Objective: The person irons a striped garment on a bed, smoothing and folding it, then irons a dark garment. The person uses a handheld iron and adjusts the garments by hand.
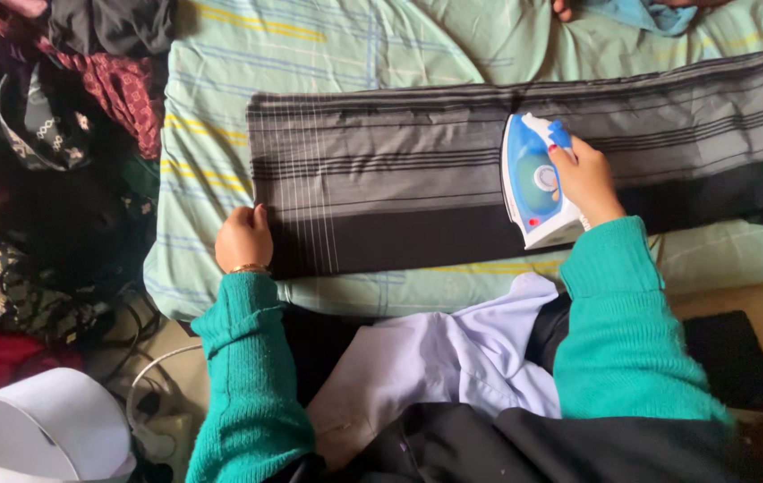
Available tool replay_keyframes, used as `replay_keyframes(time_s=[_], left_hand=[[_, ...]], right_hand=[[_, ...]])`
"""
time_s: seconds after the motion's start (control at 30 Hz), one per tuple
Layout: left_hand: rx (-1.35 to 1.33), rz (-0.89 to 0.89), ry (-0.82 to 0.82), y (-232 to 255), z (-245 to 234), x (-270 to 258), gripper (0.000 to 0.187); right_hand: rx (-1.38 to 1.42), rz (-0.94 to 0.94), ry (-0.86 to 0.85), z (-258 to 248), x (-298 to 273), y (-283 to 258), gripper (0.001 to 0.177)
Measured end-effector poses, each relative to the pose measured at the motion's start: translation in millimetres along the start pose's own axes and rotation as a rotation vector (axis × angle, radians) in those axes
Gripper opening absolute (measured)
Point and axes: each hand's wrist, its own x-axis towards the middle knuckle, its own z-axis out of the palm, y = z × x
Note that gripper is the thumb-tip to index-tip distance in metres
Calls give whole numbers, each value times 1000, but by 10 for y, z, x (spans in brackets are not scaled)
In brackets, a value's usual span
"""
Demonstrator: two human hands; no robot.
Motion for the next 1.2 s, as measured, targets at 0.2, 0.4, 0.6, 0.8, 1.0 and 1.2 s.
replay_keyframes(time_s=[0.2,0.4,0.6,0.8,1.0,1.2], left_hand=[[12,22,17,-40,48,10,37],[-37,27,33,-1,-5,10,35],[-71,38,-17,-27,-92,-85,43],[-1,19,-20,106,-133,-143,48],[-24,-10,3,99,-94,-150,38],[-69,-2,8,49,-26,-107,33]], right_hand=[[95,131,2,185,322,-20,32],[257,160,16,407,695,-105,29],[287,228,-25,417,201,-430,31],[405,190,-40,648,-60,-783,37],[292,173,-1,816,394,-993,33],[235,142,16,854,485,-1017,30]])
